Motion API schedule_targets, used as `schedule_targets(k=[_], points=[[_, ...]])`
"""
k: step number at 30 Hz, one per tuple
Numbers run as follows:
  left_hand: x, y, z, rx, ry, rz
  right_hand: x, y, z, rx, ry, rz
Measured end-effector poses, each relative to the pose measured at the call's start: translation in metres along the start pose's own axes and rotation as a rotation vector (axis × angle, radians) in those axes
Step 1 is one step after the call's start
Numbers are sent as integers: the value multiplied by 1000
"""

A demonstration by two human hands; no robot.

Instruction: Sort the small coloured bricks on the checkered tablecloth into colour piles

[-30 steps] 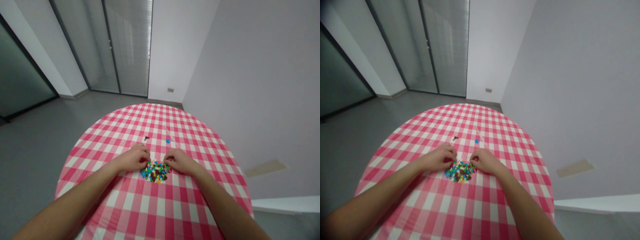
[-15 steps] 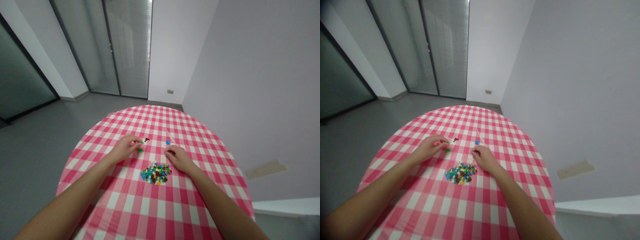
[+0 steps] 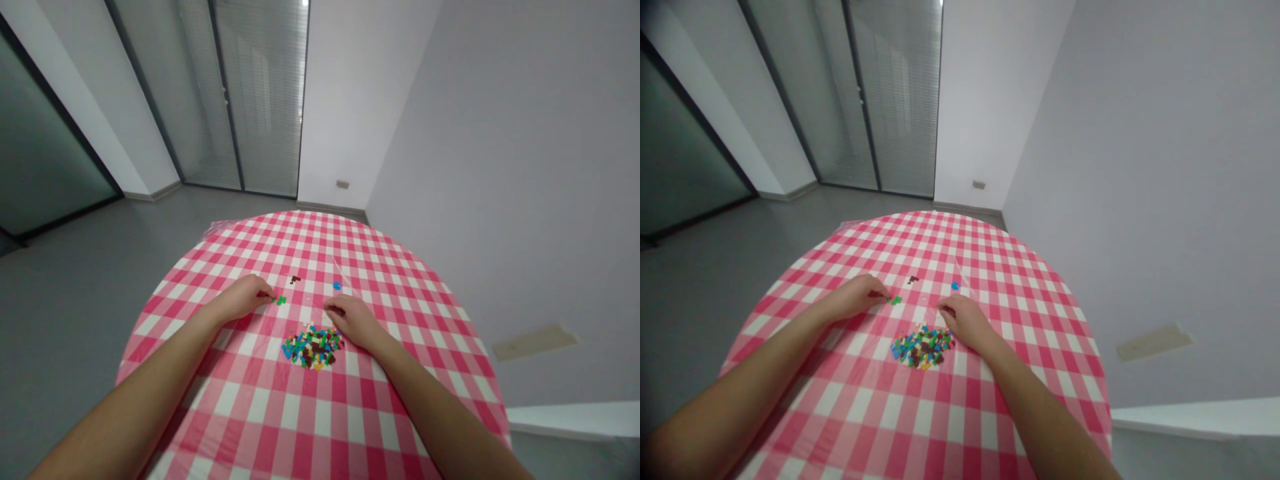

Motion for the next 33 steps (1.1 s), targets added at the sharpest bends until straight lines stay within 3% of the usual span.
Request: schedule_targets(k=[9, 16, 20, 25, 33], points=[[5, -8, 2, 38, -91, 3, -4, -1, -5, 107, 20, 146], [11, -22, 4, 135, -253, 105, 3, 12, -9, 28, 112, 201], [30, -38, 6, 252, -217, 152, 10, 11, -9, 22, 135, 245], [50, -53, 8, 338, -182, 215, 9, -2, -4, 115, 7, 284], [53, -54, 7, 356, -182, 274, 7, -5, -2, 99, -5, 242]])
Point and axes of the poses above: each hand's wrist, its own z-axis towards the middle knuckle, its own x-axis out of the palm, y = z × x, the point moved 3 cm from there along z, towards the middle knuckle, and after that the axes turned 3 degrees about x, right-handed, at the moved point
